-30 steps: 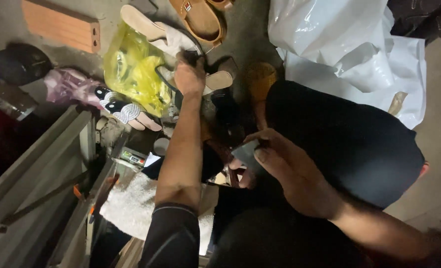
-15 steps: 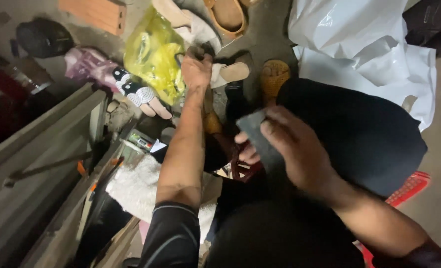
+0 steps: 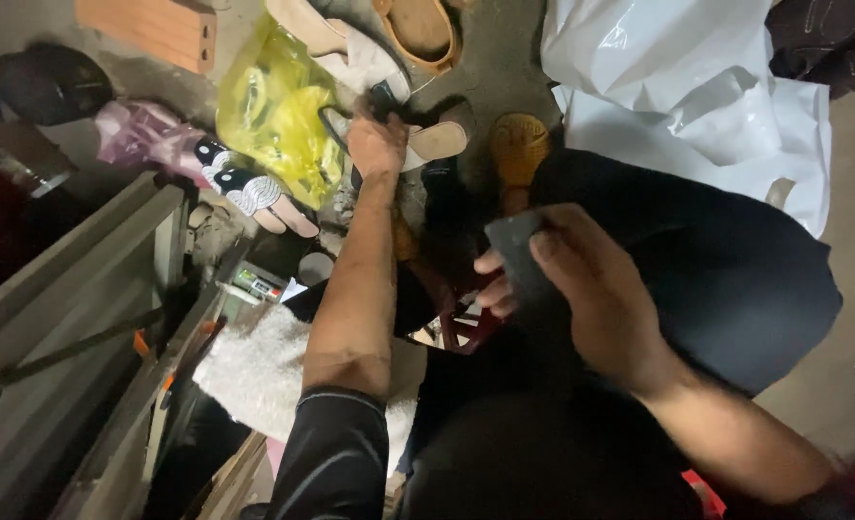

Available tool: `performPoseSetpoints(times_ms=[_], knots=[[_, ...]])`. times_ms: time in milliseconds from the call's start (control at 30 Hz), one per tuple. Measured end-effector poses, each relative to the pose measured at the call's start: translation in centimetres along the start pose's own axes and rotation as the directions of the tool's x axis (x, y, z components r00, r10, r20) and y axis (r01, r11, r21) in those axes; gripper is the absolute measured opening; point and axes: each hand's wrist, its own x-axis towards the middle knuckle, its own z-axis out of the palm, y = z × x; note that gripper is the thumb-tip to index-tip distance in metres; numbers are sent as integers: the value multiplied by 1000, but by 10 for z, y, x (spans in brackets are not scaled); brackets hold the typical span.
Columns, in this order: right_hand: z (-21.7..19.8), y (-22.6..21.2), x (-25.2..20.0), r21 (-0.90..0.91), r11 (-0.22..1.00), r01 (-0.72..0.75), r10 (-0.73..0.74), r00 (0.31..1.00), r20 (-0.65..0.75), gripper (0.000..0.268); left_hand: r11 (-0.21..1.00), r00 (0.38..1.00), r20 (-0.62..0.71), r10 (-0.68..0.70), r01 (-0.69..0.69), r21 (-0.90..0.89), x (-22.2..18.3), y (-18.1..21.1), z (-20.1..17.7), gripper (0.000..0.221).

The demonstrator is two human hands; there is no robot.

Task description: Cutting a piece of rubber material using a hand knife, likely for shoe repair purposes.

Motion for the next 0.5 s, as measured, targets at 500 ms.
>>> performPoseSetpoints(times_ms=[500], knots=[[-6,4,12,-326,939,-113,114,993,-17,27,981,995,-27,-93,96,168,14,28,-4,72]])
